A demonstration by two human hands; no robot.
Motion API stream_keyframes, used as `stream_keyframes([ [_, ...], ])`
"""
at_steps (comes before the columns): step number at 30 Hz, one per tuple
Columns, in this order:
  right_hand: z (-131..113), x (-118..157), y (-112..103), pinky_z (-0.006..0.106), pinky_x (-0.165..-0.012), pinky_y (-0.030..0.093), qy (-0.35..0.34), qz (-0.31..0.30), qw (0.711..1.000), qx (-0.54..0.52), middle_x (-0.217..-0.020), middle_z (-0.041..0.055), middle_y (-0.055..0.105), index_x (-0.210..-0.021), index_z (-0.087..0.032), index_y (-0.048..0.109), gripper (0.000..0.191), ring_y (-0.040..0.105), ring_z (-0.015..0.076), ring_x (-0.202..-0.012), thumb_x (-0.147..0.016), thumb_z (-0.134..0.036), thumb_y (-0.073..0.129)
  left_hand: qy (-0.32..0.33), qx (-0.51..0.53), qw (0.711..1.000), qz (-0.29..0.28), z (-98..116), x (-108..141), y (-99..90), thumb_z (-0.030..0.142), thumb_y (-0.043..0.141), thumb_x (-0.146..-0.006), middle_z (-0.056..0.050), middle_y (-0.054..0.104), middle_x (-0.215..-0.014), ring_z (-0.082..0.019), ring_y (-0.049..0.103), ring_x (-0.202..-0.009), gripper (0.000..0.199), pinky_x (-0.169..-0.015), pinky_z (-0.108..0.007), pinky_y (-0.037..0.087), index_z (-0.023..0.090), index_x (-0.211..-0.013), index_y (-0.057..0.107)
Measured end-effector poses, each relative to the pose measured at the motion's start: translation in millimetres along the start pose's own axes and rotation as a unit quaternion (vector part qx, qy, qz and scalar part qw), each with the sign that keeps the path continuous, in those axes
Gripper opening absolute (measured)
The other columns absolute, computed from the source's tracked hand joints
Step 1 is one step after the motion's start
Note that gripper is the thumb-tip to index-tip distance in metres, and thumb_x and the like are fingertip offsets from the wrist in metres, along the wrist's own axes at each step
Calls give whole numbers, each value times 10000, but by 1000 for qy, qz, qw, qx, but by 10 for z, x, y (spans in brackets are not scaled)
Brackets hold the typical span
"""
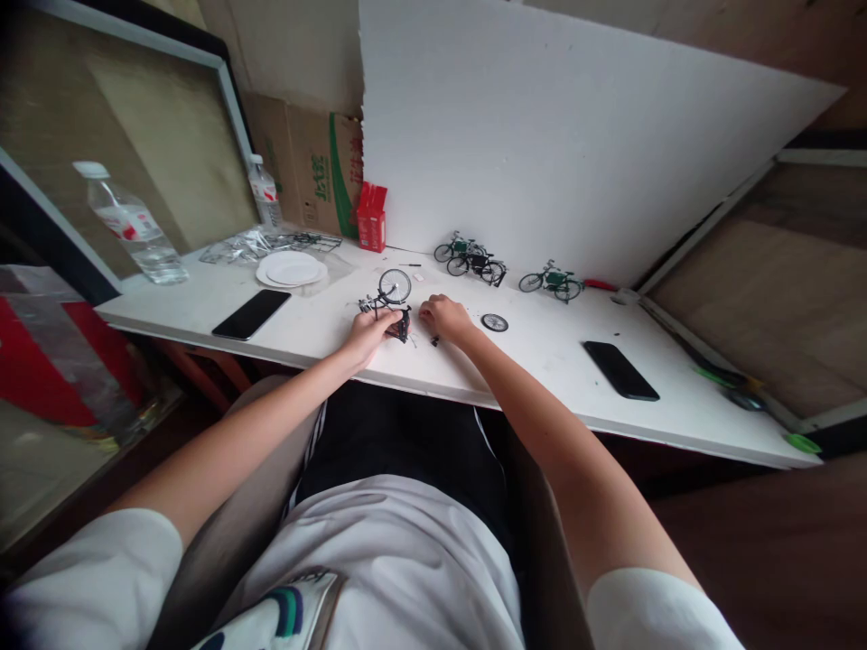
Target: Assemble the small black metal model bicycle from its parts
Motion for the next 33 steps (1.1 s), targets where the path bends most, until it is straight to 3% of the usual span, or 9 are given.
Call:
stream_keyframes([
  [7, 47, 2, 19, 287, -789, 444, 8, -13, 1000, -18, -1115, 136, 741, -1114, -176, 736, 183, 622, 254, -1054, -1003, -253, 613, -8, -18, 1000, -5, 6, 12, 0, 415, 874, -800, -93, 782, -795, -190, 729, -738, 321, -780, -338, 584, 128, -808, 732],
  [12, 47, 79, 21, 315, -853, 445, -48, -11, 999, 1, -1006, 154, 722, -1024, -131, 716, 226, 602, 253, -986, -1047, -229, 514, -8, -8, 1000, -8, -18, -2, 0, 395, 872, -798, -88, 781, -779, -195, 731, -738, 299, -784, -346, 590, 128, -820, 739],
  [18, 99, 130, -11, 317, -883, 475, -65, 8, 994, -82, -977, 127, 745, -1004, -142, 758, 198, 630, 246, -941, -1006, -266, 605, 0, -17, 1000, -17, -64, -32, -12, 446, 886, -783, -86, 775, -788, -193, 735, -738, 358, -793, -348, 588, 124, -822, 733],
  [24, 199, 144, -21, 312, -899, 503, -24, 13, 990, -142, -1074, 116, 786, -1034, -158, 801, 221, 686, 233, -949, -985, -222, 595, 0, -18, 1000, -24, -60, -25, -13, 451, 880, -786, -86, 784, -798, -201, 737, -747, 354, -802, -359, 598, 130, -844, 744],
  [33, -27, 280, -141, 339, -808, 514, 73, 61, 995, -31, -1035, 160, 766, -970, -181, 793, 197, 638, 306, -1082, -973, -266, 616, -3, -23, 999, -26, -80, -44, -27, 437, 867, -806, -93, 778, -797, -202, 742, -736, 336, -784, -351, 587, 130, -844, 734],
])
Point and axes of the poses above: each hand's wrist, its own x-axis away from the middle knuckle, its own y-axis out of the palm, z = x × y, the point moved 5 cm from there along -x, towards the middle knuckle
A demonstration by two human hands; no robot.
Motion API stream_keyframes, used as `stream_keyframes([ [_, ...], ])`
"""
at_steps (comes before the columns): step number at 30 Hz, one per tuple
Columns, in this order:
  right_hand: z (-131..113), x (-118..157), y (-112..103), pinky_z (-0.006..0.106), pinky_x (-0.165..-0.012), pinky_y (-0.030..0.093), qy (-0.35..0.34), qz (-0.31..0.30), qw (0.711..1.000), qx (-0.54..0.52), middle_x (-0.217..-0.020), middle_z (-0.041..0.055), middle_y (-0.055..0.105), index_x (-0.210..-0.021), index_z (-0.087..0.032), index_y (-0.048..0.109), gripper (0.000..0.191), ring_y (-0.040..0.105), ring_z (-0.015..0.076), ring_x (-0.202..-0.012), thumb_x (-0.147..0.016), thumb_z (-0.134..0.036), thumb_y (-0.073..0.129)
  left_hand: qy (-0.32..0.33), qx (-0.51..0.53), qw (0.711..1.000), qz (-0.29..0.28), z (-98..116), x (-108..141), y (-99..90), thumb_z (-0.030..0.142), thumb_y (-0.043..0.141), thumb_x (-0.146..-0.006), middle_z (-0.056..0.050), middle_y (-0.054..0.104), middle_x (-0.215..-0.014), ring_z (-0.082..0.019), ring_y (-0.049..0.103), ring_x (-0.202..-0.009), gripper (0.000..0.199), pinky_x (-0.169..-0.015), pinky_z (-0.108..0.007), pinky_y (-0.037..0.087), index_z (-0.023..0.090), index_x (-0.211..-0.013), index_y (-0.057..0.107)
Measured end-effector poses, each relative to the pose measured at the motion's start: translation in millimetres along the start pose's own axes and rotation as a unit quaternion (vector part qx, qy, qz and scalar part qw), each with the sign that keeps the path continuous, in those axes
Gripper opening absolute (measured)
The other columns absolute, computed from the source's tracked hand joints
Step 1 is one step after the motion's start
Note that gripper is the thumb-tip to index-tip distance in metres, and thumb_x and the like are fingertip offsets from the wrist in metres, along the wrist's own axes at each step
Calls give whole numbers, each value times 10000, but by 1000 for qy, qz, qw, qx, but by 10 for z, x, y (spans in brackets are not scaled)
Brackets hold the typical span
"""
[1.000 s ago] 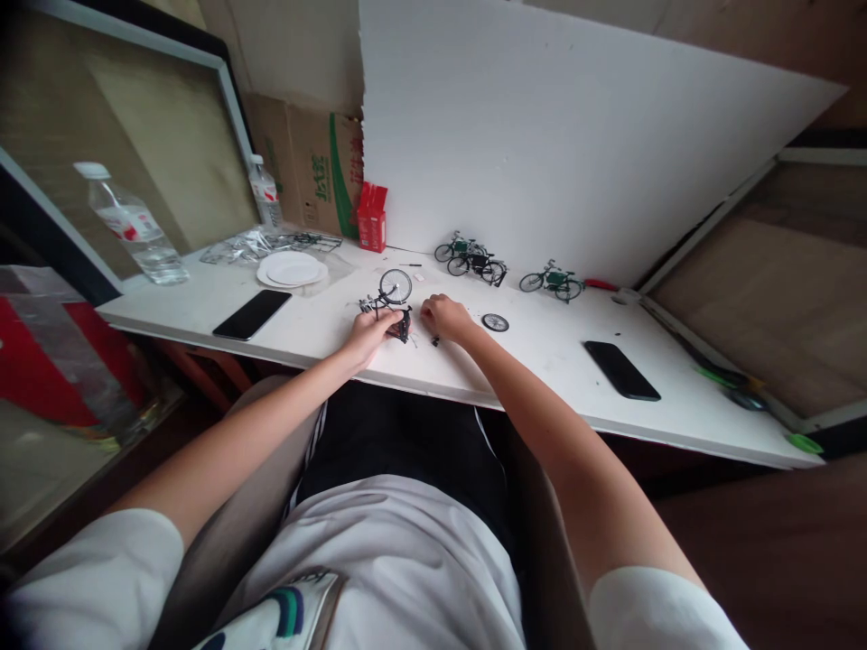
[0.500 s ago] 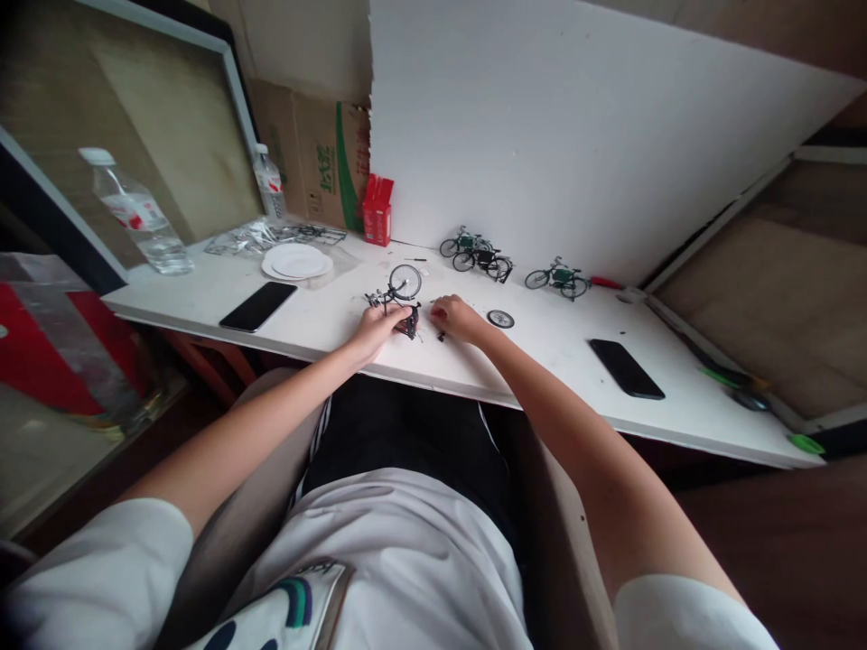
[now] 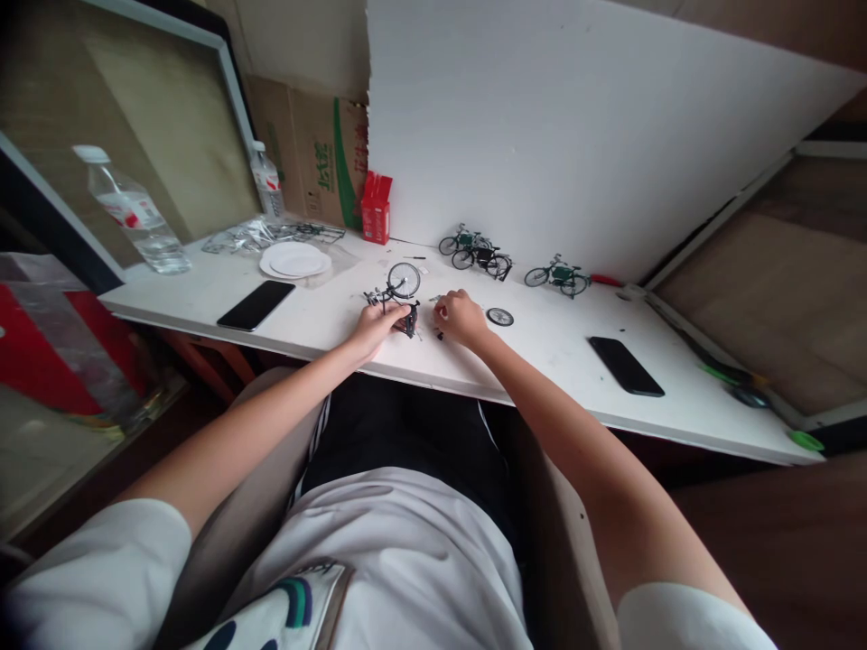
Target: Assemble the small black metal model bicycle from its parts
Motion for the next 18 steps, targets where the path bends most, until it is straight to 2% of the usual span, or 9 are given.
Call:
stream_keyframes([
  [5, -24, -16, 38, 357, -780, 519, 125, -8, 992, 18, -1055, 151, 789, -973, -199, 807, 209, 697, 293, -935, -936, -336, 654, 2, 1, 1000, -7, 6, 11, 13, 445, 869, -806, -91, 774, -789, -208, 750, -732, 346, -791, -359, 596, 132, -842, 727],
  [7, -27, -25, 52, 362, -777, 520, 147, -7, 989, 17, -1038, 148, 797, -974, -200, 810, 219, 710, 292, -903, -926, -358, 666, 7, 1, 1000, -9, 4, 11, 13, 448, 866, -810, -90, 775, -792, -210, 751, -734, 344, -791, -364, 600, 135, -847, 728],
  [18, -32, -10, 103, 312, -728, 488, 129, -38, 991, 15, -1030, 134, 812, -948, -202, 804, 168, 721, 272, -906, -909, -291, 667, 15, 5, 1000, -10, -23, -8, -5, 438, 861, -808, -101, 786, -796, -198, 740, -734, 332, -762, -343, 603, 126, -843, 752],
])
Point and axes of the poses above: each hand's wrist, its own x-axis away from the middle knuckle, its own y-axis out of the palm, z = x × y, the point moved 5 cm from there along -x, towards the middle knuckle
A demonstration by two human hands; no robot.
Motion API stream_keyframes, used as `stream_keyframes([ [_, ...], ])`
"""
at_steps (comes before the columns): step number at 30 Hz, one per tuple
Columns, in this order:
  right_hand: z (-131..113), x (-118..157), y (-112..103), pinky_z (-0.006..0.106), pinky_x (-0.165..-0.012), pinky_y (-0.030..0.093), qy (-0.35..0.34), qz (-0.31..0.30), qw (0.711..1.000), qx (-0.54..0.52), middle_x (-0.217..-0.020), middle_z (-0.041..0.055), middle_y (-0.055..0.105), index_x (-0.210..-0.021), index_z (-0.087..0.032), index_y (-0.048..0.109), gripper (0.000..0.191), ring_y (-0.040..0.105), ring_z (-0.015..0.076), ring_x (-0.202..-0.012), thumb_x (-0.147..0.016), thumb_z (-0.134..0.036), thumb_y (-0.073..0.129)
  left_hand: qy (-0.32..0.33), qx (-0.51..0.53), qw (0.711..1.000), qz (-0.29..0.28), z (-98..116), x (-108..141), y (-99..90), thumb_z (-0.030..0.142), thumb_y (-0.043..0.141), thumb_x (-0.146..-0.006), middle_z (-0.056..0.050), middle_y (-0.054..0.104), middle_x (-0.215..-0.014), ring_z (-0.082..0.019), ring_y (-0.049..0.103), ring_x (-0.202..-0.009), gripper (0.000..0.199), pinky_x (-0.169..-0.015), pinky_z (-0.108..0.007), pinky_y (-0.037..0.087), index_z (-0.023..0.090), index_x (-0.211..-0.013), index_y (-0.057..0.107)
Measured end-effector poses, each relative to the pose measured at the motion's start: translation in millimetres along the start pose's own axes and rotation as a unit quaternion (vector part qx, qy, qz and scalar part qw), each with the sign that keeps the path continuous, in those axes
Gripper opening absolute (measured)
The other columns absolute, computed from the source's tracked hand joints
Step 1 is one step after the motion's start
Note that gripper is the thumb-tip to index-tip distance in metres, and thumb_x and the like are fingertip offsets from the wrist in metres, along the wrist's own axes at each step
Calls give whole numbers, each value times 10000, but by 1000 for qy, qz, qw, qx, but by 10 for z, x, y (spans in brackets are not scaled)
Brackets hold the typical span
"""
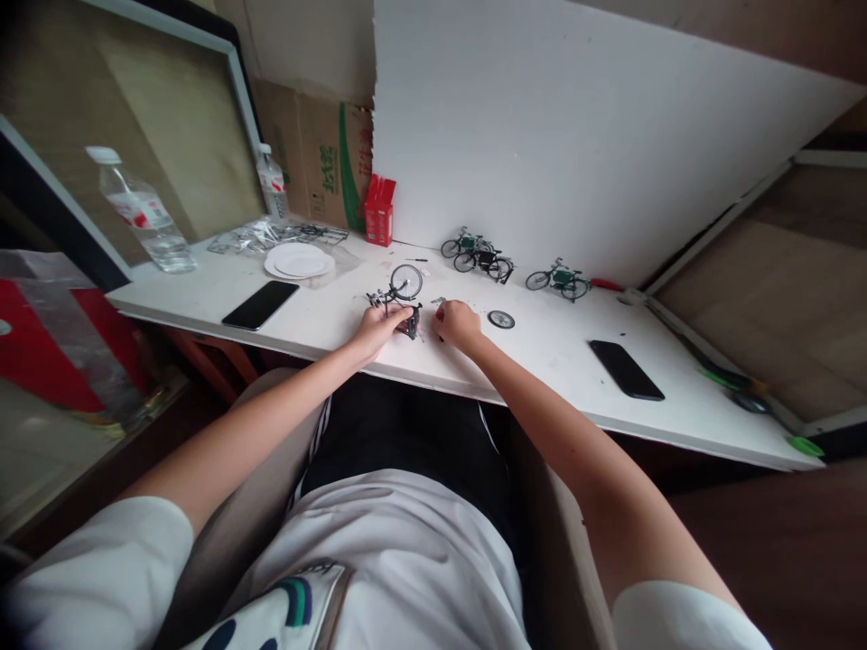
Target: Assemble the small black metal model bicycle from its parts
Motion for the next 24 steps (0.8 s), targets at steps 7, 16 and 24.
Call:
stream_keyframes([
  [7, 124, -39, -45, 304, -714, 488, 11, -8, 1000, -21, -996, 133, 815, -989, -200, 808, 186, 724, 260, -866, -921, -284, 658, -3, -4, 1000, 8, 11, 8, 3, 420, 858, -814, -102, 790, -804, -198, 740, -728, 317, -762, -342, 602, 125, -851, 750],
  [16, -49, 60, -79, 330, -725, 478, 27, -11, 1000, -8, -965, 150, 813, -915, -199, 826, 256, 724, 278, -847, -955, -305, 597, -3, -7, 1000, 6, 26, 21, 4, 452, 874, -795, -98, 781, -800, -198, 736, -733, 353, -766, -342, 593, 128, -848, 744],
  [24, -16, 32, -65, 270, -643, 377, 26, -39, 998, -32, -868, 122, 796, -859, -150, 798, 280, 643, 186, -717, -951, -270, 563, -5, 10, 1000, -1, 26, 8, 22, 453, 888, -783, -96, 786, -780, -193, 739, -714, 374, -756, -338, 602, 115, -861, 750],
])
Point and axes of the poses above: each hand's wrist, its own x-axis away from the middle knuckle, its own y-axis out of the palm, z = x × y, the point moved 5 cm from there along -x, towards the middle knuckle
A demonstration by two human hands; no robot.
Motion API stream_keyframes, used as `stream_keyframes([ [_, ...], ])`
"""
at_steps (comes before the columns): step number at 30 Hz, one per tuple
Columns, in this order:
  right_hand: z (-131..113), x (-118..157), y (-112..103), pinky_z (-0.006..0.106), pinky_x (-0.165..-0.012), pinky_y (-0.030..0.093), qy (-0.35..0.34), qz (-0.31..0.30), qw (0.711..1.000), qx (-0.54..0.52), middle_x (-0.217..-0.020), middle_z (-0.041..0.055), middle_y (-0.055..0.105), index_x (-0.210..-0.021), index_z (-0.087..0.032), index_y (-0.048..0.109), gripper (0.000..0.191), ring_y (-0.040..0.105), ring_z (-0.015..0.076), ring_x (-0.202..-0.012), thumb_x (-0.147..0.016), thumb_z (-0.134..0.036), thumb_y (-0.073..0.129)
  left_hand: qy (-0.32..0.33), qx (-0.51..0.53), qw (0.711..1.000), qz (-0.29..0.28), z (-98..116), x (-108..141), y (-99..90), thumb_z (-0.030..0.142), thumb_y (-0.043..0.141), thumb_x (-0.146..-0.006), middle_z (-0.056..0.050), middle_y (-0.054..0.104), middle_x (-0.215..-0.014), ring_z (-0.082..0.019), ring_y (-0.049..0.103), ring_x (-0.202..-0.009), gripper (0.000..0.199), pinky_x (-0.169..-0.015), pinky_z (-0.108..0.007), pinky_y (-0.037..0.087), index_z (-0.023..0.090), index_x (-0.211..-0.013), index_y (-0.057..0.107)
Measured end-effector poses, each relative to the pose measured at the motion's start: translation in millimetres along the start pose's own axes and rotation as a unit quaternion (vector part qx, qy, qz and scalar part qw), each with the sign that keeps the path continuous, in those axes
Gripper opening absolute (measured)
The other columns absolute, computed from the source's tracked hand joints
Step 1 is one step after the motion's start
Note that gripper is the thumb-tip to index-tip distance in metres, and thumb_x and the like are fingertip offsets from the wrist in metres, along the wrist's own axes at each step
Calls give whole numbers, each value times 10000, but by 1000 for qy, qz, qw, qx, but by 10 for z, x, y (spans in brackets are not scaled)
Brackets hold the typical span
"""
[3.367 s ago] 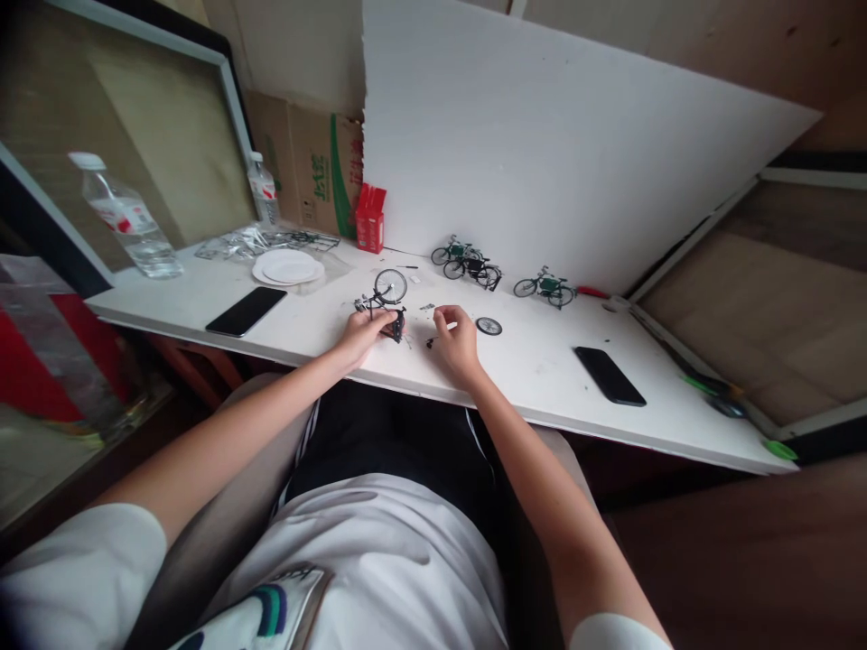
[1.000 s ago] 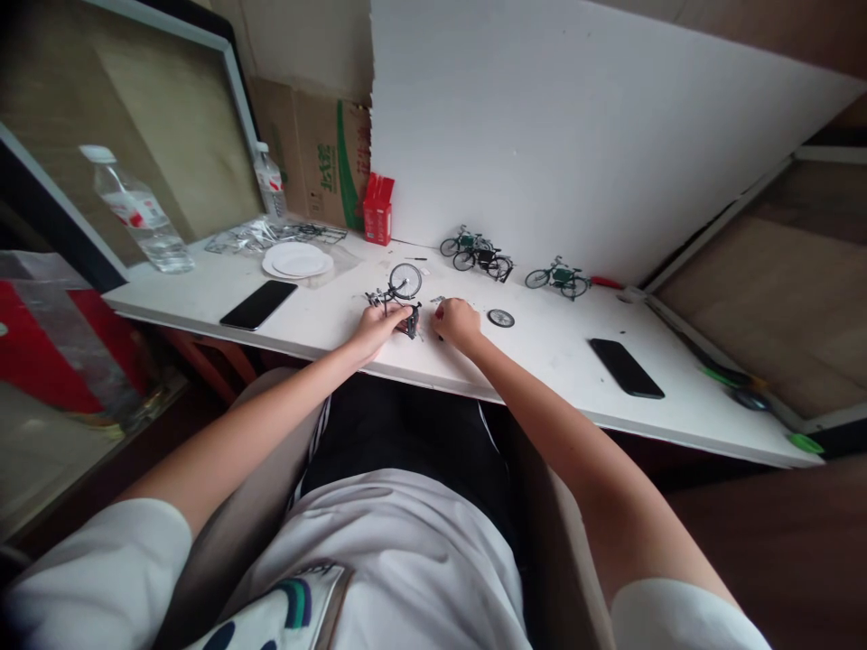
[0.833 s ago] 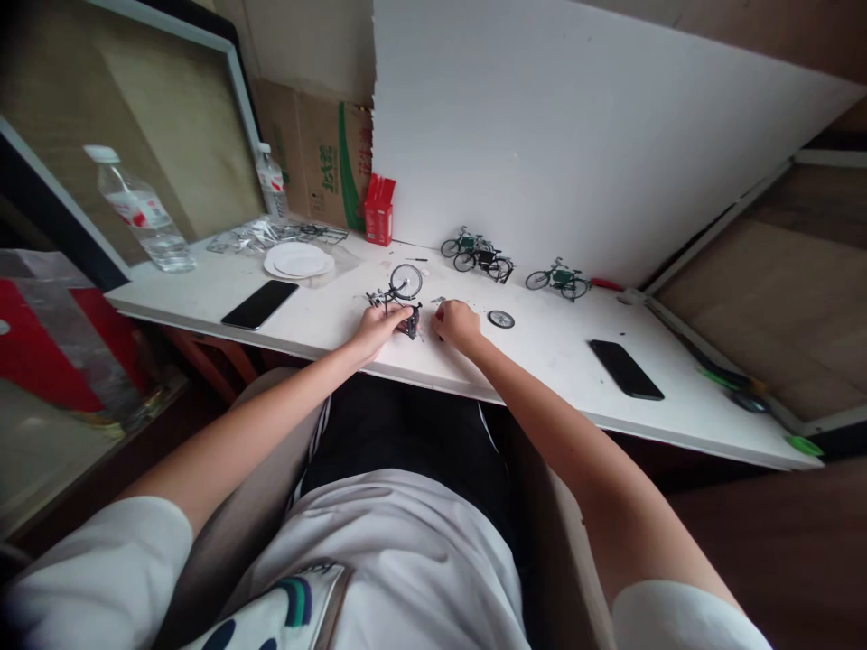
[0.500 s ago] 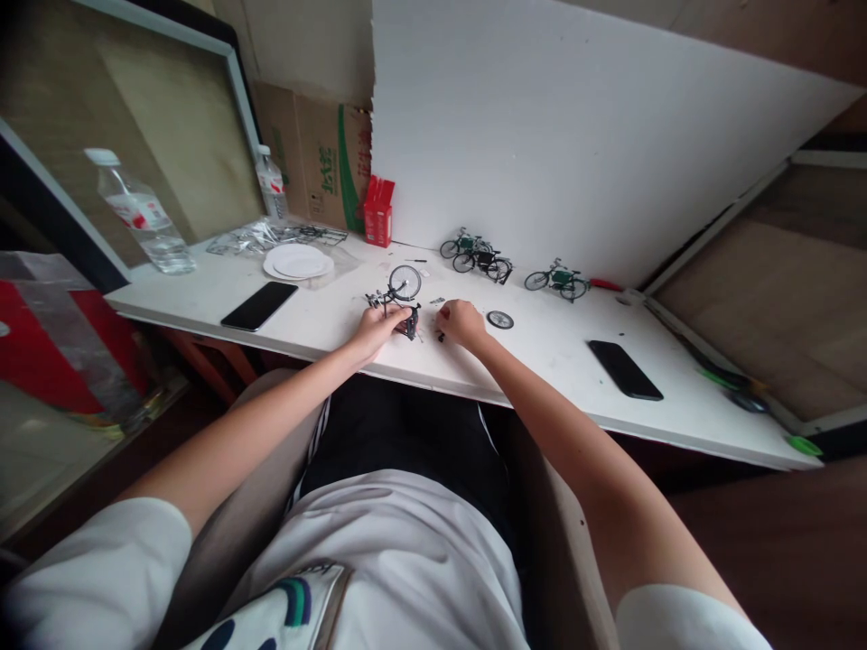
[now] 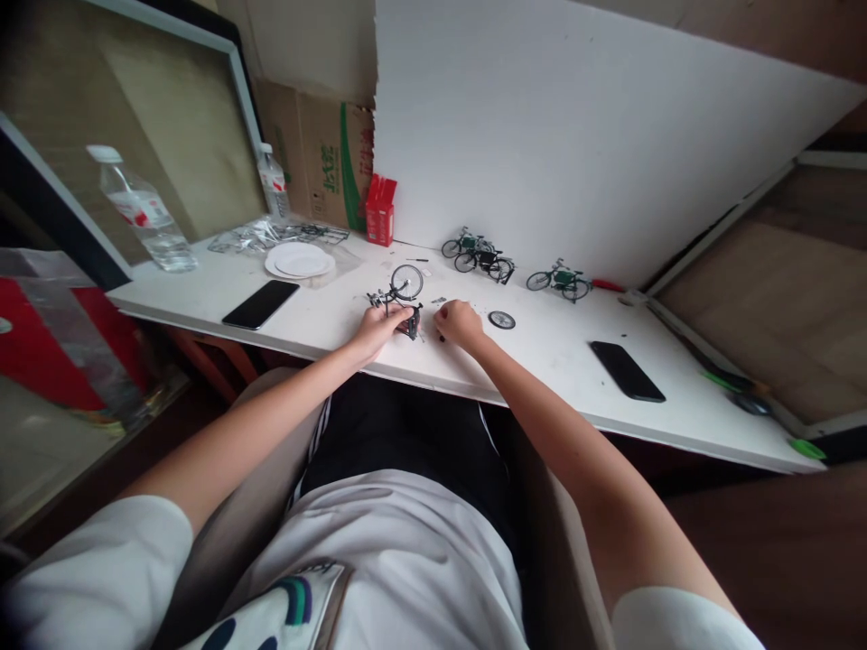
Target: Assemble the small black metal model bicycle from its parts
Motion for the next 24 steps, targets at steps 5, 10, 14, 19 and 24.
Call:
stream_keyframes([
  [5, 67, -53, 49, 253, -636, 362, -31, -20, 997, -64, -786, 77, 772, -802, -148, 774, 293, 599, 155, -689, -949, -277, 556, 1, 2, 1000, 5, -5, 0, -5, 429, 881, -797, -89, 784, -785, -194, 745, -717, 350, -749, -337, 606, 114, -870, 749],
  [10, 56, -38, 36, 256, -635, 361, -50, -12, 997, -60, -780, 60, 771, -820, -150, 784, 267, 592, 153, -688, -934, -270, 574, 4, -1, 1000, 5, -11, 3, -18, 420, 870, -808, -92, 783, -781, -191, 744, -719, 334, -748, -331, 605, 115, -858, 742],
  [14, 12, -24, 31, 267, -656, 388, -19, 3, 999, -36, -850, 75, 799, -910, -178, 824, 263, 638, 180, -737, -944, -363, 641, 5, -10, 1000, 7, -25, -6, -33, 427, 867, -808, -94, 786, -797, -191, 744, -725, 340, -749, -330, 604, 117, -867, 741],
  [19, -79, -59, 62, 298, -728, 456, 11, 31, 999, 25, -992, 123, 815, -973, -212, 838, 224, 701, 240, -857, -915, -380, 702, 1, -9, 1000, 8, -32, -13, -27, 419, 866, -810, -94, 787, -796, -193, 747, -728, 336, -755, -331, 604, 110, -874, 751],
  [24, -97, -55, 95, 308, -767, 478, 21, 24, 999, 43, -1012, 145, 809, -1007, -203, 831, 225, 716, 257, -898, -929, -319, 654, 7, -4, 1000, 9, -31, -20, -19, 401, 874, -800, -94, 781, -784, -191, 742, -712, 330, -735, -330, 607, 101, -876, 761],
])
Point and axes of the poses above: each hand's wrist, its own x-axis away from the middle knuckle, its own y-axis out of the palm, z = x × y, the point moved 5 cm from there along -x, towards the middle knuckle
